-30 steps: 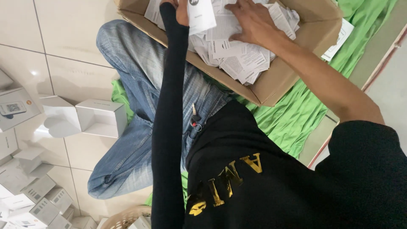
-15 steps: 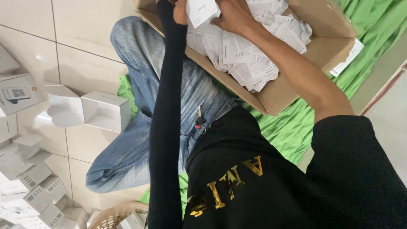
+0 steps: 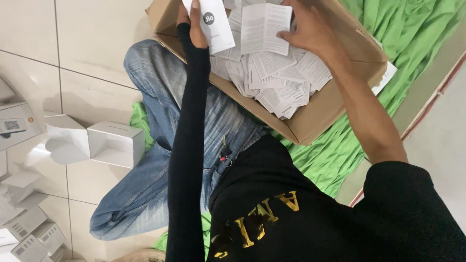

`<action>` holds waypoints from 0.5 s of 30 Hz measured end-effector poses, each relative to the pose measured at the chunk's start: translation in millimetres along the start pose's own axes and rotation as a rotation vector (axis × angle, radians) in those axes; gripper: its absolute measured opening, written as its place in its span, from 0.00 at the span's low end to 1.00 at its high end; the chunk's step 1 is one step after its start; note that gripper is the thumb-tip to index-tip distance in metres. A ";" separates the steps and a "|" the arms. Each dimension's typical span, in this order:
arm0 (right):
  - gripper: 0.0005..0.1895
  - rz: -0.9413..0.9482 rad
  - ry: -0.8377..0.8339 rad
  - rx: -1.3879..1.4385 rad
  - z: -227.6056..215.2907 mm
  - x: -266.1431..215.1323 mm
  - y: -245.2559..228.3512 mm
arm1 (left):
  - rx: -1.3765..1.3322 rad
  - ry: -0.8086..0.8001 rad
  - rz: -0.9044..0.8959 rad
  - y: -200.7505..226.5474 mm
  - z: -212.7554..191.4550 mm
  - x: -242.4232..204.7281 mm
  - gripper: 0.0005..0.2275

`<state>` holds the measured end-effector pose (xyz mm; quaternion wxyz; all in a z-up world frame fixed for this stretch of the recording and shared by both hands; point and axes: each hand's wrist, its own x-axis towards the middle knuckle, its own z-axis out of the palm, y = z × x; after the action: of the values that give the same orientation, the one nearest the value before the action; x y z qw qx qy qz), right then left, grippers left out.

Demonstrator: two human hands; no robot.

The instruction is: The person packages several small electronic devices by placing a user manual inside each product box and then closing the box lid.

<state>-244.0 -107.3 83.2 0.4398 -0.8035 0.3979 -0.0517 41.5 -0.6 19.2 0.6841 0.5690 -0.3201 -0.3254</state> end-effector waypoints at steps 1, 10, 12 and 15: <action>0.31 0.042 0.031 -0.037 4.3 3.1 -4.8 | -0.003 0.025 0.003 -0.9 -1.4 0.0 0.15; 0.24 -0.321 0.157 0.100 65.0 36.2 -10.0 | -0.162 0.058 0.081 -13.9 -9.9 0.4 0.11; 0.26 -0.304 0.187 0.014 72.6 44.2 -12.2 | -0.139 0.080 0.098 -15.4 -11.1 1.2 0.11; 0.31 -0.301 0.184 -0.074 77.9 55.3 -33.2 | -0.107 0.081 0.130 -5.5 -7.0 -0.2 0.12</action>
<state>-153.0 -83.5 45.9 0.3587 -0.8616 0.3132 -0.1756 46.6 2.7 12.7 0.7456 0.5224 -0.3105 -0.2734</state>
